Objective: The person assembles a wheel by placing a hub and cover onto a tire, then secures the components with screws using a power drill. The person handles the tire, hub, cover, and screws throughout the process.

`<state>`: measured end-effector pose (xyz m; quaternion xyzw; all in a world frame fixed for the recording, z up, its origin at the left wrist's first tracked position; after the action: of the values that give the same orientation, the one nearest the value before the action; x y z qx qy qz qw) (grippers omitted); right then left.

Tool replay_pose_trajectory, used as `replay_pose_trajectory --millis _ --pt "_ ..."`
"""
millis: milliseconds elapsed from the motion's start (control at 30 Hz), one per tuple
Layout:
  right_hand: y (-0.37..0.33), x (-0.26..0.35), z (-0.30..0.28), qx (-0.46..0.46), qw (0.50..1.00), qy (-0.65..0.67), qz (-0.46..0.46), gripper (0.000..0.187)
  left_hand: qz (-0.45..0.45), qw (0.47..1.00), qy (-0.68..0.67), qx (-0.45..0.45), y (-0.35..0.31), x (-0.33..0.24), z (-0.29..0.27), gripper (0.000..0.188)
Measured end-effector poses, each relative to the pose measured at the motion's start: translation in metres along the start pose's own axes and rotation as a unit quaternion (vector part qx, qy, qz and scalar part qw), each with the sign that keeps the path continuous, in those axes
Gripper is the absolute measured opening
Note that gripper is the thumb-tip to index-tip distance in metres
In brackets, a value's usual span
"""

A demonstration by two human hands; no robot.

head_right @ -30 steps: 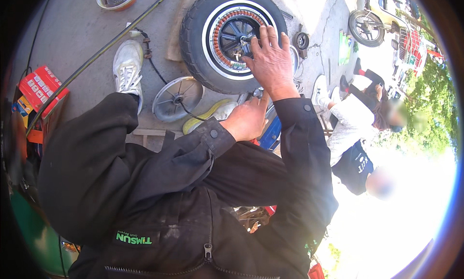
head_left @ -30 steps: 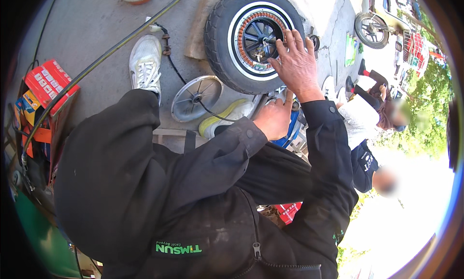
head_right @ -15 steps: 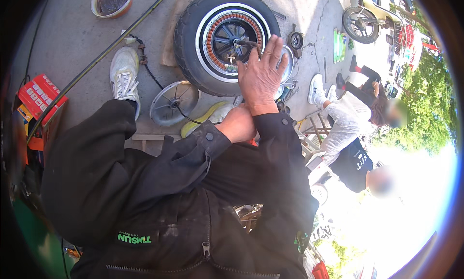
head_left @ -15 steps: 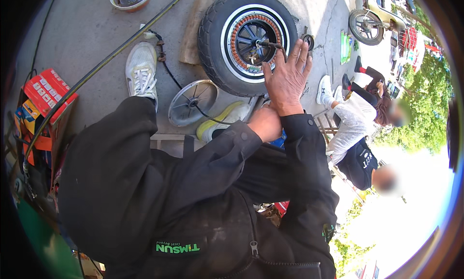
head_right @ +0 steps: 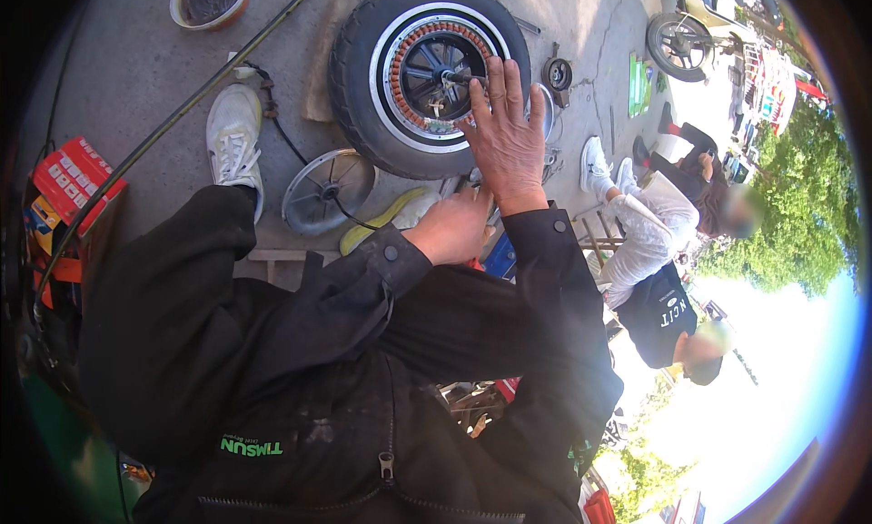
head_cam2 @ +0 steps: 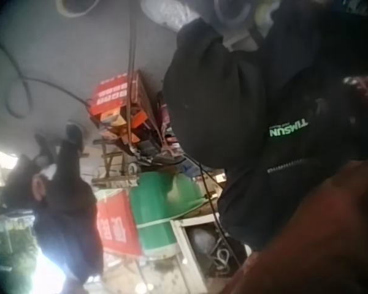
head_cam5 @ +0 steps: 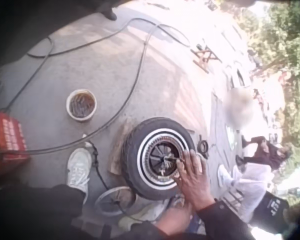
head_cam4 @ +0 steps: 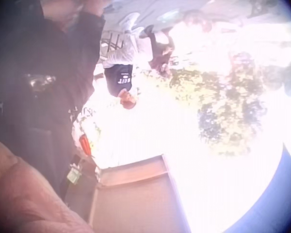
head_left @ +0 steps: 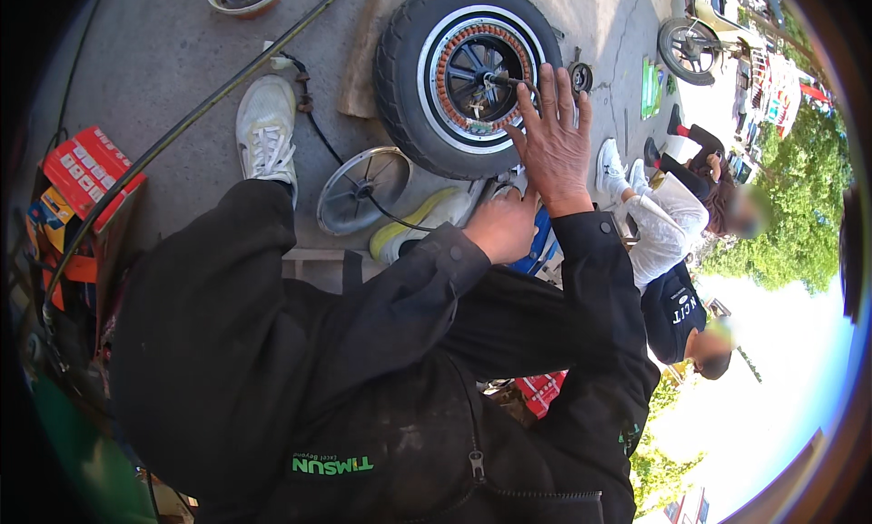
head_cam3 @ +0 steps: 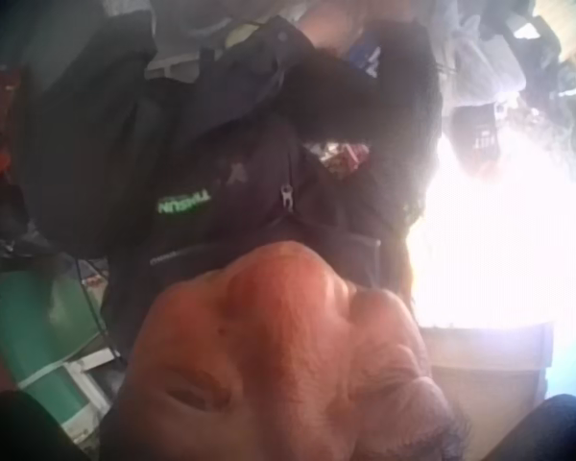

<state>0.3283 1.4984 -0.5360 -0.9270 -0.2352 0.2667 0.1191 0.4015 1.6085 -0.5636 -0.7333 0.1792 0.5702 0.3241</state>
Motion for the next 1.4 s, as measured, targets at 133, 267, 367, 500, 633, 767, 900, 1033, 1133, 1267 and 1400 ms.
replay_pose_trajectory --millis 133,267,367,500,633,767,900,1033,1133,1267,1400 --pt "0.006 -0.010 0.008 0.011 0.998 -0.012 -0.064 0.065 0.003 1.000 0.004 0.014 0.000 -0.001 -0.002 0.090" --pt "0.013 -0.013 -0.009 0.040 0.991 0.040 -0.118 0.065 -0.010 0.999 0.001 0.037 0.003 -0.001 -0.008 0.097" --pt "0.012 -0.017 -0.011 0.049 0.994 0.038 -0.095 0.066 -0.006 0.999 0.008 0.031 0.004 0.000 -0.005 0.096" --pt "0.010 -0.020 -0.003 0.041 0.995 0.004 -0.096 0.066 0.001 1.000 0.004 0.028 0.002 0.000 -0.006 0.096" --pt "0.013 -0.016 -0.005 0.068 0.992 -0.020 -0.105 0.065 -0.003 1.000 0.002 0.031 0.003 0.000 -0.005 0.096" --pt "0.014 -0.016 -0.016 0.047 0.985 0.124 -0.110 0.056 -0.005 1.000 0.001 0.030 0.003 -0.001 -0.008 0.096" --pt "0.022 -0.026 -0.021 -0.010 0.975 0.214 -0.059 0.038 -0.001 0.999 0.004 0.037 0.004 0.001 -0.007 0.094" --pt "0.042 -0.053 -0.003 -0.009 0.937 0.348 -0.010 0.036 0.000 0.999 0.000 0.044 0.002 0.002 -0.008 0.091" --pt "0.047 -0.058 -0.001 0.036 0.952 0.302 -0.045 0.039 -0.001 0.999 -0.003 0.053 0.002 0.001 -0.009 0.090" --pt "0.047 -0.050 -0.004 0.050 0.976 0.194 -0.084 0.040 -0.005 0.998 -0.003 0.055 0.004 0.001 -0.010 0.088" --pt "0.046 -0.036 -0.011 0.051 0.987 0.126 -0.086 0.039 -0.005 0.999 -0.003 0.051 0.004 0.001 -0.010 0.088"
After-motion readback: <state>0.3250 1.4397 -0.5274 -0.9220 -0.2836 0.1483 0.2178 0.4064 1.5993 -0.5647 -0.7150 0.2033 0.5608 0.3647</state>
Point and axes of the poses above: each hand's wrist, its own y-axis towards the middle knuckle, its own z-axis out of the palm, x = y × z, the point moved 2 cm from there along y, towards the middle knuckle, and after that the axes turned 7 degrees about y, right-handed, at the moved point
